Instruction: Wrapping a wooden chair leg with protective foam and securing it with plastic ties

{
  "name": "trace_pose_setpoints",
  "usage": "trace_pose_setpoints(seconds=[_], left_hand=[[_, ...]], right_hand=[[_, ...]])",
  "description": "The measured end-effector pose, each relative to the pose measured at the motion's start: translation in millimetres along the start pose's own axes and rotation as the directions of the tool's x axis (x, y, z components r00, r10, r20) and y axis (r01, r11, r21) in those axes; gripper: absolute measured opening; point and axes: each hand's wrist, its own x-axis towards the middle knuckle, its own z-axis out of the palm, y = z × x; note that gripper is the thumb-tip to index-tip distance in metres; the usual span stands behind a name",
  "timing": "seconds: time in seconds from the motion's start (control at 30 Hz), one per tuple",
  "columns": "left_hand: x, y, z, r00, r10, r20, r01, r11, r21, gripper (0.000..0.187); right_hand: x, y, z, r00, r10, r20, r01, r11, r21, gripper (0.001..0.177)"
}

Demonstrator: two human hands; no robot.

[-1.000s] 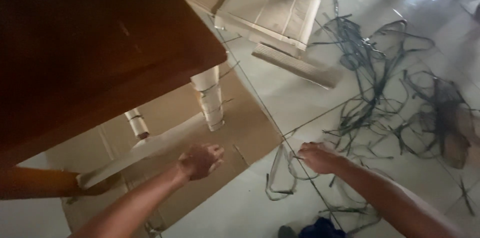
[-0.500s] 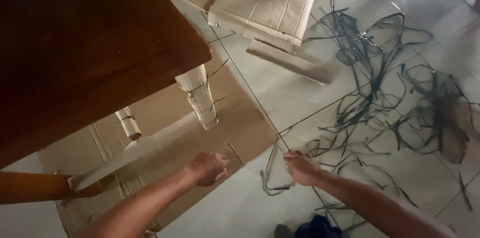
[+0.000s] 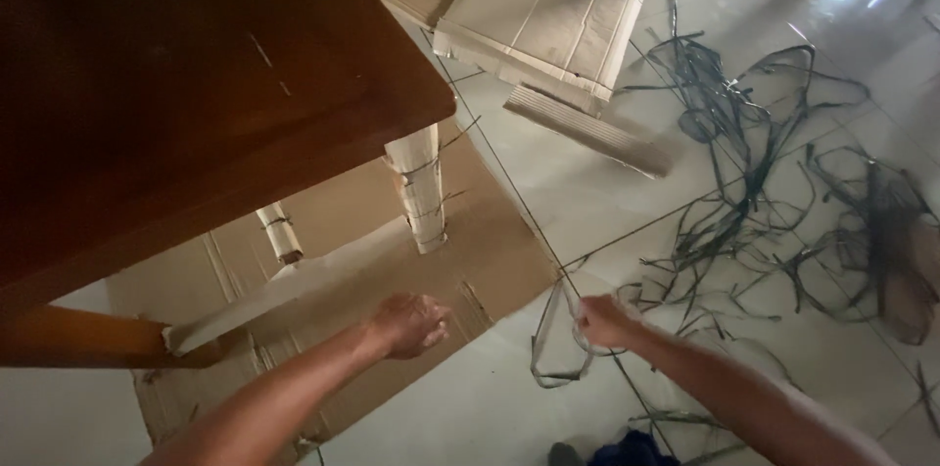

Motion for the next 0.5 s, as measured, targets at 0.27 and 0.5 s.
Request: trace_pose_setpoints(seconds=[0.27,0.5], left_hand=[[-6,-4,9,0.996,-0.082,0.029,0.083,0.996,-0.037,0.026],[-7,1,-3,0.996,-0.058,0.069,0.060,0.998,-0.028,0.031]], right_hand=[[3,9,30,0.999,-0.034,-0.014,0.034,0.999,-0.025,0.023],[16,-8,-7,0.974,0.168,0.150,-0.181,0.980,0.081,0.021]])
